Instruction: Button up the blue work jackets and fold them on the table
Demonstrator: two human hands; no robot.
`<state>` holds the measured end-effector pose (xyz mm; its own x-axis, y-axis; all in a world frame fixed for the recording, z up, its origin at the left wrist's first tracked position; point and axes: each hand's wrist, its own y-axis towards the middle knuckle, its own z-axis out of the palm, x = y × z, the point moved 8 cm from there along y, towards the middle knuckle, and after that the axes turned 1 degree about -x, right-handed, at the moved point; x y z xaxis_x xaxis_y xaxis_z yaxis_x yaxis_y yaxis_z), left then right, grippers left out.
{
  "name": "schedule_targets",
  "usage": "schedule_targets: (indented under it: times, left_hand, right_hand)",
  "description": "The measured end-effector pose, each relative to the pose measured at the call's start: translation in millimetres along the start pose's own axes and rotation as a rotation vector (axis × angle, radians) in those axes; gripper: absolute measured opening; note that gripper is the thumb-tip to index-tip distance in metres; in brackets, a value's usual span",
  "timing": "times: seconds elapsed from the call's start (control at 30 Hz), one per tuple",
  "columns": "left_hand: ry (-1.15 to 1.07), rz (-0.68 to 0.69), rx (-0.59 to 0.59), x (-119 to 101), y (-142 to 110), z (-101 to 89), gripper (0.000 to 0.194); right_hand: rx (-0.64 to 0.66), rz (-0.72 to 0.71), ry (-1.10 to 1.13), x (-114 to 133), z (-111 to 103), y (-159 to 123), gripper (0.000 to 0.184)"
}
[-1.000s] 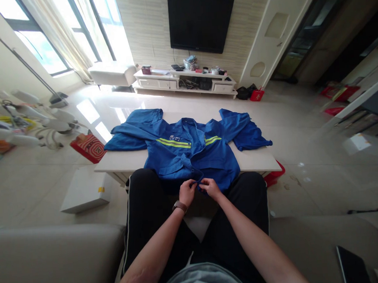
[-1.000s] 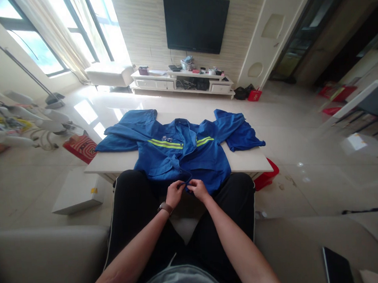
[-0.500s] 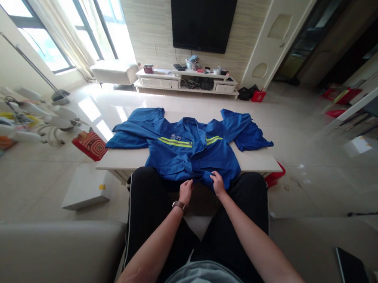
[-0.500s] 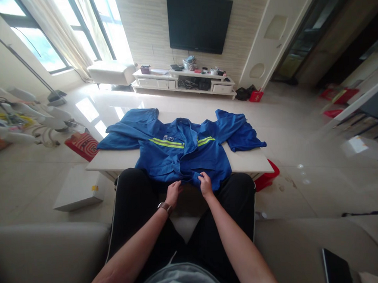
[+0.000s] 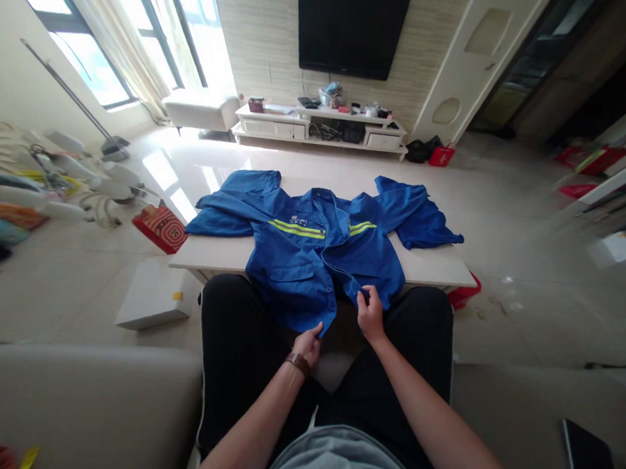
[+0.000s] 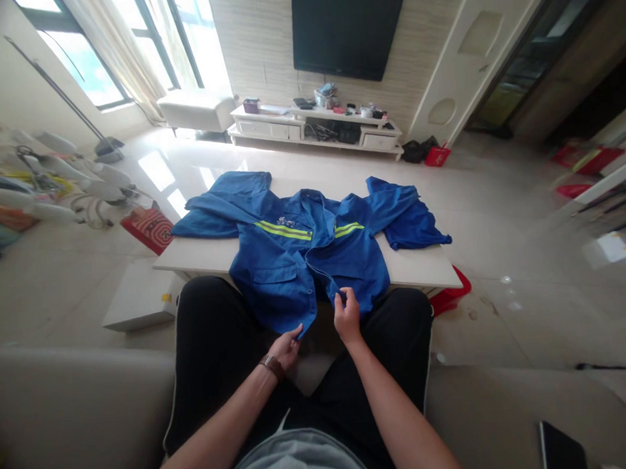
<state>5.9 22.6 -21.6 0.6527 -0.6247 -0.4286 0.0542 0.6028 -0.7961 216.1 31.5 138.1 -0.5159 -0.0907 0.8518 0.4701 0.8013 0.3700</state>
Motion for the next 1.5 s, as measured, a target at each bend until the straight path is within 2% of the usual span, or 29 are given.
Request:
schedule_targets:
  times: [0.07, 0.17, 0.23, 0.37, 0.53, 0.67, 0.77, 0.93, 1.13, 1.37, 1.5]
  left_hand:
    - [0.04, 0.075, 0.037, -15, -4, 5.7, 0.026]
    - [0.154, 0.26, 0.187, -36, -14, 23.4, 0.035]
    - [0.231, 0.352, 0.271, -42, -22, 33.0, 0.042]
    - [0.326, 0.457, 0.357, -44, -33, 42.8, 0.043]
    - [0.381, 0.439, 0.427, -37, -36, 50.8, 0.04]
    - [0.311, 0.458, 0.378, -34, -30, 50.2, 0.039]
    - [0.268, 0.502, 0.318, -35, -25, 47.8, 0.038]
    - [0.299, 0.541, 0.294, -38, -25, 48.2, 0.037]
    - [0.313, 0.468, 0.377, -36, -31, 54.6, 0.04]
    - [0.323, 0.491, 0.339, -37, -30, 51.3, 0.043]
    - [0.292, 0.45, 0.351, -32, -28, 51.7, 0.044]
  right_hand:
    - [0.154, -0.031, 0.005, 4, 14, -6, 0.016]
    - [0.362, -0.07, 0.031, 9, 33, -14, 0.013]
    - [0.435, -0.049, 0.054, 8, 40, -17, 0.014]
    - [0.533, 0.013, 0.085, -1, 54, -22, 0.016]
    - [0.524, 0.045, 0.101, -8, 57, -21, 0.02]
    - [0.468, 0.002, 0.117, -6, 50, -16, 0.017]
    - [0.431, 0.021, 0.11, -8, 46, -15, 0.016]
    - [0.459, 0.045, 0.081, -10, 49, -20, 0.013]
    - [0.466, 0.038, 0.029, -8, 49, -20, 0.013]
    - [0.521, 0.066, 0.031, -11, 53, -22, 0.014]
    - [0.529, 0.012, -0.032, -7, 52, -22, 0.011]
